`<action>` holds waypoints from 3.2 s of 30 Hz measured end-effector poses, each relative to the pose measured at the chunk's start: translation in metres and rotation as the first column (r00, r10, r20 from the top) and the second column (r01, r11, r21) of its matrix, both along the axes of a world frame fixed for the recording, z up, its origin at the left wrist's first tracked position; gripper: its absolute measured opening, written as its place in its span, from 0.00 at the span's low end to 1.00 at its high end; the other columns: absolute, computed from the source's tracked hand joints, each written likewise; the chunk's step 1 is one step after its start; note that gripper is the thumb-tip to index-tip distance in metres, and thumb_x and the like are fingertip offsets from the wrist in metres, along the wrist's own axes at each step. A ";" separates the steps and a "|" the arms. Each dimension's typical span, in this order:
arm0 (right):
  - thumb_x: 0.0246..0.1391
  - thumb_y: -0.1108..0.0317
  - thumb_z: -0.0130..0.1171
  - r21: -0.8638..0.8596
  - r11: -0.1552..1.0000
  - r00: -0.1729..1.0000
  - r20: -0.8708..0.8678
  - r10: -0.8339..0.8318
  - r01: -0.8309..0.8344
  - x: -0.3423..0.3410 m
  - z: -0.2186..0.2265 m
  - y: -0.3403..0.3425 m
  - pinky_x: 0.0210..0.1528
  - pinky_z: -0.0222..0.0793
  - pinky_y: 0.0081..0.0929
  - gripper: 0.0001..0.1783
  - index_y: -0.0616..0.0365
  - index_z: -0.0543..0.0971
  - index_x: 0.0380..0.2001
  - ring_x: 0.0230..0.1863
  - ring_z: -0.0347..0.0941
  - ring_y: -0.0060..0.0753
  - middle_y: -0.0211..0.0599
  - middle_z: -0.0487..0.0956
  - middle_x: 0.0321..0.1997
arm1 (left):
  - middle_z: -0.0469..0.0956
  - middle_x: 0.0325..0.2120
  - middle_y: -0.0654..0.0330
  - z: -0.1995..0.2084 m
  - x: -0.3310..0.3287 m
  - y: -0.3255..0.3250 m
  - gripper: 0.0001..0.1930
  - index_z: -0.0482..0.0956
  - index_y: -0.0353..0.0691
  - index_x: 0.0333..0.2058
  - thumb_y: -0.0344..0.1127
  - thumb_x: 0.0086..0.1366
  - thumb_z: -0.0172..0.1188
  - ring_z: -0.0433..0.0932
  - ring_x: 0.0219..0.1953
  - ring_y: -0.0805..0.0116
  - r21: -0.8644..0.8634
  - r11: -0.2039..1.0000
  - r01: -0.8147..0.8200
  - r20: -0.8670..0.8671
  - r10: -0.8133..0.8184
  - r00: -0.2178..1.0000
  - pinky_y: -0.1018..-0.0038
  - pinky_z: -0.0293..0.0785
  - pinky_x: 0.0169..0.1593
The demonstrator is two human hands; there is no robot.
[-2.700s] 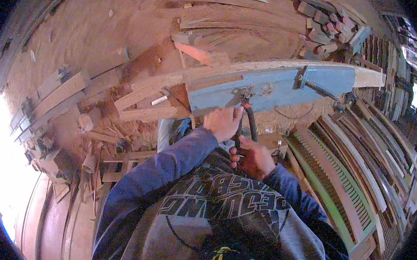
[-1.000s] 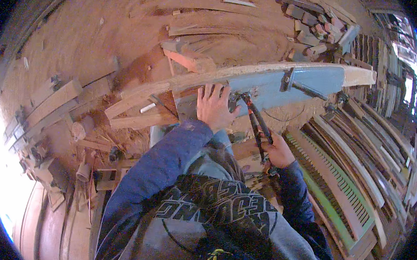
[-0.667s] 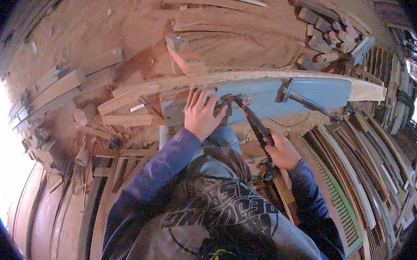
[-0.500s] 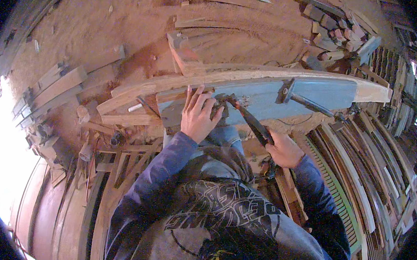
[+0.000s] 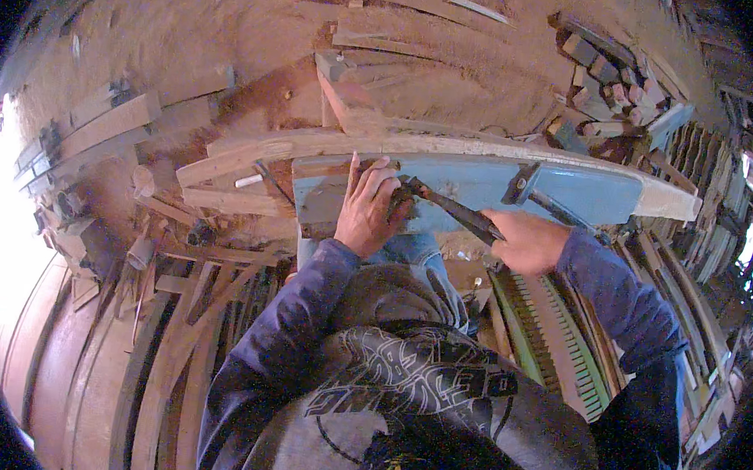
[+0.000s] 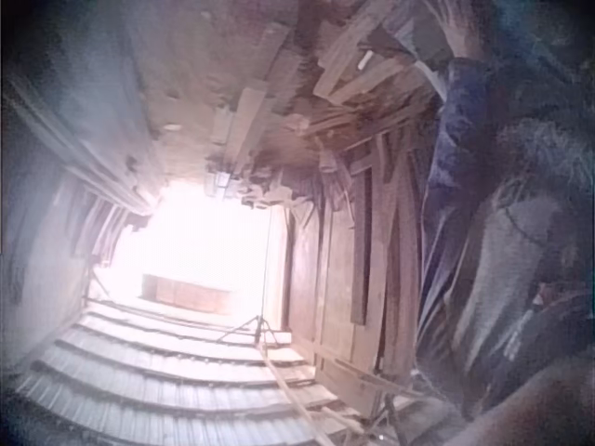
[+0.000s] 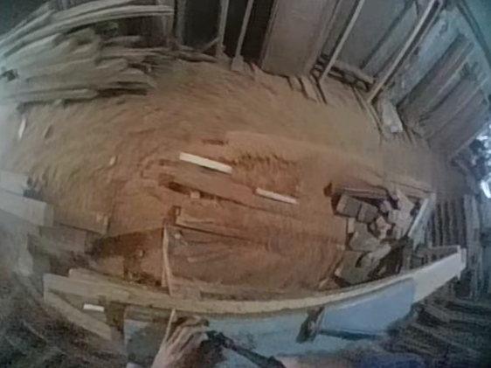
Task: The person repeatedly hammers nails into a long, light-blue painted wooden plank resting on a workbench. They pick up nails from a red cup, position them, and strike them with a hammer. The person also uses pliers to adjust or remove a nail and briefly flips the plank over.
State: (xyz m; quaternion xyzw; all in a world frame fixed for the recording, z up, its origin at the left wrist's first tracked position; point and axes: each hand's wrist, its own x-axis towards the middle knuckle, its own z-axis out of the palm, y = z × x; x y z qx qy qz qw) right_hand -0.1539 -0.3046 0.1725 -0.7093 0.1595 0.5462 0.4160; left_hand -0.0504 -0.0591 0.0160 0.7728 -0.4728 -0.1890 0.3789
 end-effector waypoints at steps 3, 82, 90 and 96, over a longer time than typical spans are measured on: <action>0.50 0.70 0.50 0.003 0.995 0.995 -0.003 0.103 -0.103 0.022 0.002 -0.004 0.41 0.70 0.50 0.21 0.65 0.71 0.49 0.38 0.77 0.61 0.58 0.79 0.34 | 0.72 0.48 0.55 -0.003 -0.003 0.002 0.21 0.72 0.39 0.44 0.36 0.54 0.70 0.66 0.63 0.50 0.013 0.999 -0.048 -0.050 0.048 0.998 0.44 0.46 0.73; 0.59 0.75 0.55 -0.200 0.586 0.608 0.428 -0.669 0.785 -0.136 -0.108 0.102 0.39 0.75 0.38 0.12 0.62 0.68 0.45 0.37 0.80 0.45 0.46 0.77 0.39 | 0.77 0.45 0.54 0.017 0.057 0.002 0.23 0.76 0.41 0.48 0.48 0.58 0.64 0.69 0.56 0.49 0.145 0.934 -0.326 0.381 0.251 0.890 0.50 0.56 0.65; 0.57 0.77 0.56 -0.046 0.593 0.519 0.541 -0.662 0.804 -0.139 -0.118 0.109 0.41 0.74 0.33 0.09 0.62 0.71 0.41 0.37 0.79 0.30 0.38 0.78 0.33 | 0.69 0.56 0.52 0.029 0.013 -0.035 0.33 0.73 0.40 0.55 0.50 0.54 0.68 0.61 0.65 0.48 0.327 0.937 -0.125 0.234 0.048 0.971 0.43 0.42 0.72; 0.58 0.64 0.58 -0.031 0.556 0.480 0.546 -0.687 0.830 -0.136 -0.118 0.117 0.38 0.71 0.52 0.12 0.60 0.73 0.40 0.37 0.76 0.66 0.55 0.79 0.34 | 0.69 0.57 0.54 0.017 0.020 -0.029 0.31 0.74 0.40 0.55 0.48 0.55 0.68 0.60 0.66 0.48 0.331 0.942 -0.049 0.205 -0.021 0.978 0.41 0.41 0.72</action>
